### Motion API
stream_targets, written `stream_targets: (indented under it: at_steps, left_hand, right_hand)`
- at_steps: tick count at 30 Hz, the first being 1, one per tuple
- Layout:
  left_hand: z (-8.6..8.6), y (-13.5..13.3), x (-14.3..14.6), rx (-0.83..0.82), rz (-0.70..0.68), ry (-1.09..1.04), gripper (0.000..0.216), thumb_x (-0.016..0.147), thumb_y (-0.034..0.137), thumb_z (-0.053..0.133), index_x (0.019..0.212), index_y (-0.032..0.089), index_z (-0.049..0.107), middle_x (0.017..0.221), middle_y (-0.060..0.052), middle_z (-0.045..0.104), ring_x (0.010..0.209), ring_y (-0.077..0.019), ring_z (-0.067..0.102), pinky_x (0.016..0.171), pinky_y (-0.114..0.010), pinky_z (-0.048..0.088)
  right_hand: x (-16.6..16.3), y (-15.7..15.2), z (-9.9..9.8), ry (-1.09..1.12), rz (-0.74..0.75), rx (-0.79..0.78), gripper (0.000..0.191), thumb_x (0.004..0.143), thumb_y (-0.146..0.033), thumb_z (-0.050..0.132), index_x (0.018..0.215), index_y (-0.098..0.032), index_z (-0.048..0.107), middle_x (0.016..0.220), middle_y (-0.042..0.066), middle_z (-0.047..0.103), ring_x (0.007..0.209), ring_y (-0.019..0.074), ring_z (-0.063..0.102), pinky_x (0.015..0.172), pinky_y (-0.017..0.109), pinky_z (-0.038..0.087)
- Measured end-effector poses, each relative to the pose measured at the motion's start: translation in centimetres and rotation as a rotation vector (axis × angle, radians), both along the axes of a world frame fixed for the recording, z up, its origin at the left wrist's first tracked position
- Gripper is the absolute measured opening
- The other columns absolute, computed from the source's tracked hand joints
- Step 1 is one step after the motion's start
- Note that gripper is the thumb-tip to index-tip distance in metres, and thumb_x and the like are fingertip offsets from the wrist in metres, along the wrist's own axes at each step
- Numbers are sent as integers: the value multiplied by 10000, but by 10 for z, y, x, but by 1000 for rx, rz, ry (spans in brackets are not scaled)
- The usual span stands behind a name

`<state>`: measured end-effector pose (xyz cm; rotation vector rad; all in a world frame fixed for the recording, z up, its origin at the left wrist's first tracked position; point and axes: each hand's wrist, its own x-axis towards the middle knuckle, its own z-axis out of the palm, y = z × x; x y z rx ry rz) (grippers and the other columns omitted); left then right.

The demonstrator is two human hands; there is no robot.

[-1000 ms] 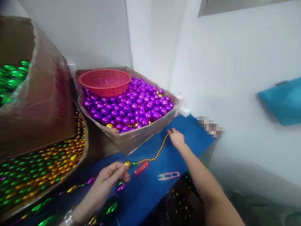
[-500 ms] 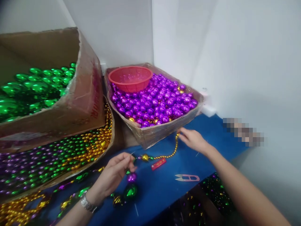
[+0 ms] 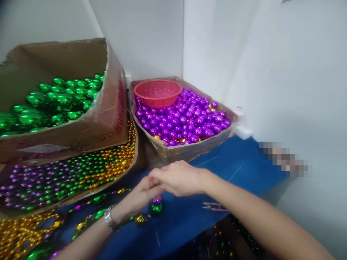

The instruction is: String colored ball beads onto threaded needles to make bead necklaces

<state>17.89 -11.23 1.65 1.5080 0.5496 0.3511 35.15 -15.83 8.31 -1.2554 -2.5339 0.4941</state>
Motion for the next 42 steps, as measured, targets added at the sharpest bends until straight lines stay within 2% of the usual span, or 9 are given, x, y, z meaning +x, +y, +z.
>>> stream_targets:
  at_steps: [5, 12, 17, 22, 25, 28, 32, 38, 42]
  left_hand:
    - [-1, -1, -14, -92, -55, 50, 232, 821, 351, 571, 828, 131, 646, 661, 5, 525, 563, -89, 384, 555, -213, 324]
    - [0, 4, -18, 132, -99, 170, 314, 826, 404, 552, 715, 122, 633, 623, 3, 551, 566, -102, 438, 551, -212, 349]
    - [3, 1, -1, 184, -278, 207, 298, 830, 398, 547, 805, 141, 695, 729, -28, 659, 636, -132, 538, 592, -220, 406]
    - [5, -4, 0, 146, -236, 221, 233, 780, 372, 616, 875, 184, 717, 825, -12, 705, 763, -181, 601, 712, -267, 465]
    - [2, -3, -9, 123, -92, 222, 225, 790, 366, 597, 873, 195, 718, 811, -14, 703, 777, -196, 605, 738, -287, 474]
    - [-2, -1, -14, 73, 71, 129, 224, 808, 339, 582, 867, 156, 697, 773, -36, 679, 713, -177, 580, 659, -273, 469]
    - [0, 2, -17, 31, 143, -10, 232, 806, 308, 609, 687, 115, 657, 597, -4, 583, 570, -110, 481, 555, -217, 394]
    - [6, 0, -15, -1, 232, 26, 234, 806, 330, 616, 797, 108, 693, 649, -36, 629, 592, -121, 513, 569, -225, 415]
    - [9, -1, -14, -24, 228, 24, 246, 809, 333, 614, 829, 107, 709, 661, -51, 651, 602, -130, 535, 578, -232, 436]
  right_hand:
    - [3, 17, -7, 0, 15, -75, 210, 866, -215, 512, 1062, -221, 586, 776, -11, 682, 661, 130, 600, 597, 230, 396]
    - [24, 44, 22, 0, 72, -113, 174, 814, -153, 562, 949, -178, 669, 570, -67, 590, 463, 61, 498, 470, 164, 351]
    - [-58, 68, 45, 38, 224, -3, 180, 810, -146, 561, 961, -181, 653, 788, -47, 673, 649, 85, 575, 579, 184, 386]
    - [-128, 88, 21, -33, 439, -77, 134, 859, -247, 543, 925, -199, 649, 928, -13, 689, 748, 141, 610, 552, 222, 416]
    - [-112, 79, 6, -110, 320, 19, 148, 871, -273, 548, 961, -211, 649, 940, 16, 678, 783, 179, 609, 572, 259, 440]
    - [-67, 45, -2, 120, 26, 247, 198, 922, -233, 483, 1050, -164, 617, 1031, 58, 639, 949, 176, 571, 808, 293, 443]
    - [-24, -13, -27, 450, -342, 171, 178, 944, -225, 449, 1058, -173, 576, 916, 27, 617, 820, 117, 581, 748, 237, 449]
    - [-41, -51, -92, 534, -673, 188, 192, 847, -305, 618, 990, -195, 554, 887, 48, 612, 810, 181, 559, 724, 296, 434]
    - [-52, -50, -102, 600, -674, 178, 67, 902, -244, 527, 872, -197, 564, 778, 24, 603, 728, 152, 557, 689, 273, 423]
